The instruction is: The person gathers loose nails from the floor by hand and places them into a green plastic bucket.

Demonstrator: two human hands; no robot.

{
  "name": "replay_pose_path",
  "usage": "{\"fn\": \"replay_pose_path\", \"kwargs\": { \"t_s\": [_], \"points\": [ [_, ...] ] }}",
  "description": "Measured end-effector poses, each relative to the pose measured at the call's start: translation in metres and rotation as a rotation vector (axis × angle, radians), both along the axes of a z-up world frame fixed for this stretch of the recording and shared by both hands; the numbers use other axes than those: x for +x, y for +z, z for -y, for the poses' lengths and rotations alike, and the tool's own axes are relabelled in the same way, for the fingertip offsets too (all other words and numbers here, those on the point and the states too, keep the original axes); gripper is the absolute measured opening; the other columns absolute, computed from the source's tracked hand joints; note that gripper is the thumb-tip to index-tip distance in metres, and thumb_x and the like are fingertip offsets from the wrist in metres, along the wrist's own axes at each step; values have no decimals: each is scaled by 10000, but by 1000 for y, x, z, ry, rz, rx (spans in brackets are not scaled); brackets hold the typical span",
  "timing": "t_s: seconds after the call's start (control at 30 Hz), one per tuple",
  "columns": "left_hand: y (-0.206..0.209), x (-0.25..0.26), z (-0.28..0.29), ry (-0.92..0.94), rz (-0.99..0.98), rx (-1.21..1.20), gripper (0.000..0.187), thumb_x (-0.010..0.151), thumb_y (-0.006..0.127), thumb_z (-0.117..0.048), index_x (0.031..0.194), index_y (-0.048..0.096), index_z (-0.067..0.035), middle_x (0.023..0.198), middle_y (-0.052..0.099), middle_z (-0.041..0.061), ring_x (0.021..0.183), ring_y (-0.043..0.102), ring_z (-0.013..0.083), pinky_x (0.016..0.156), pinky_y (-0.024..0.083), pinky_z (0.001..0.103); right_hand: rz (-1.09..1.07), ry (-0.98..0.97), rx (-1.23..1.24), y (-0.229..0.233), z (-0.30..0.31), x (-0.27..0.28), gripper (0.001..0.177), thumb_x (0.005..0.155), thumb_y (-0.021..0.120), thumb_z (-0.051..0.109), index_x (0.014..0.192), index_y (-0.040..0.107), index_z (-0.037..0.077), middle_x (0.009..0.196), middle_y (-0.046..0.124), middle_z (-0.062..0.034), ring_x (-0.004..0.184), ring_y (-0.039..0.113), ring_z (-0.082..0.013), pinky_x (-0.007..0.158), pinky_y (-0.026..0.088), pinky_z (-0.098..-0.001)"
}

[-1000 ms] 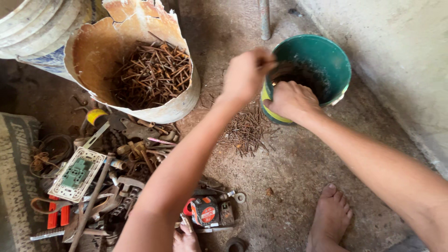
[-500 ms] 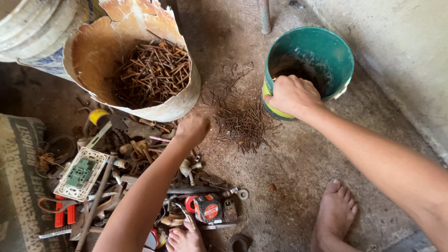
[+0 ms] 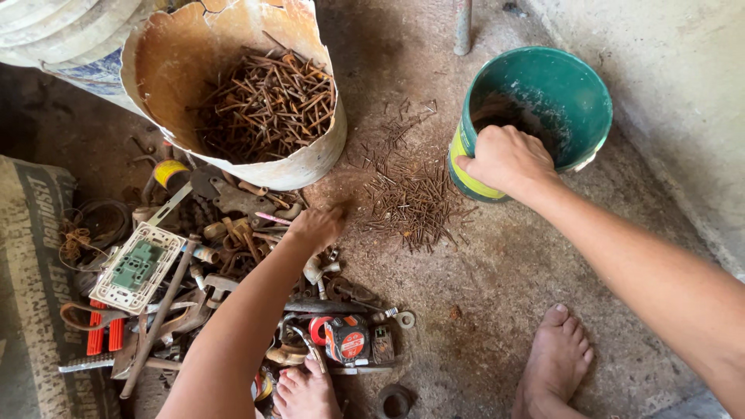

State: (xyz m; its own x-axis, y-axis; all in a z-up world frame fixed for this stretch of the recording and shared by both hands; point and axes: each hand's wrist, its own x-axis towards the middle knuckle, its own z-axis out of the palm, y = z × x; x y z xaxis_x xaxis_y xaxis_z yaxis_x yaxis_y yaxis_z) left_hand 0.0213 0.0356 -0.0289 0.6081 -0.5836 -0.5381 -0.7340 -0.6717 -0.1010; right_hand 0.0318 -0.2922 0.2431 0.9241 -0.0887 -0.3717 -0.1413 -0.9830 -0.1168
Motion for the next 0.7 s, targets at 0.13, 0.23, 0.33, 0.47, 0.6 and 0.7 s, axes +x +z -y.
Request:
{"fn": "replay_pose_path", "kwargs": {
  "t_s": [0.13, 0.23, 0.33, 0.47, 0.6, 0.7],
  "points": [
    [34, 5, 15, 366, -187, -15, 389, 1031, 431, -58, 1411, 481, -122, 1039, 630, 191, 609, 565, 174, 499, 551, 297, 19, 8, 9, 0, 1, -1, 496, 896, 712, 454, 1004, 750, -29, 1071, 725, -274, 1018, 710, -439, 924, 555, -522],
    [64, 4, 38, 667, -242, -135, 365, 1091, 397, -80, 1448, 470, -102, 973, 681, 225, 642, 600, 202, 510, 530, 296, 9, -4, 18, 0, 1, -1, 506, 897, 709, 458, 1026, 745, -30, 1084, 719, -281, 1022, 709, -451, 919, 565, -519],
    [77, 2, 56, 804, -260, -296, 372, 1068, 411, -111, 1420, 508, -181, 1018, 678, 241, 676, 651, 237, 525, 551, 328, 21, 4, 19, 1, 3, -1, 507, 890, 717, 456, 1024, 746, -32, 1089, 714, -284, 1028, 702, -450, 923, 557, -522],
    [68, -1, 63, 690, -160, -329, 256, 1015, 594, -246, 1231, 650, -121, 1077, 705, 201, 913, 708, 307, 769, 589, 408, -13, -3, 25, 0, 1, 0, 507, 901, 705, 452, 1003, 748, -42, 1050, 734, -275, 983, 731, -428, 906, 573, -512],
    [45, 6, 68, 746, -150, -307, 274, 996, 629, -188, 1184, 638, 11, 1118, 699, 239, 1017, 712, 346, 875, 604, 406, -7, -1, 33, 0, 2, -1, 504, 900, 705, 447, 986, 744, -49, 1028, 734, -271, 960, 734, -424, 896, 577, -508],
    [24, 15, 70, 816, -133, -291, 228, 1003, 576, -100, 1135, 641, 75, 1122, 696, 261, 1015, 719, 343, 874, 614, 389, 8, 3, 37, 0, 3, -1, 500, 903, 705, 441, 980, 744, -51, 1023, 733, -275, 956, 732, -428, 895, 576, -508]
  ]
}}
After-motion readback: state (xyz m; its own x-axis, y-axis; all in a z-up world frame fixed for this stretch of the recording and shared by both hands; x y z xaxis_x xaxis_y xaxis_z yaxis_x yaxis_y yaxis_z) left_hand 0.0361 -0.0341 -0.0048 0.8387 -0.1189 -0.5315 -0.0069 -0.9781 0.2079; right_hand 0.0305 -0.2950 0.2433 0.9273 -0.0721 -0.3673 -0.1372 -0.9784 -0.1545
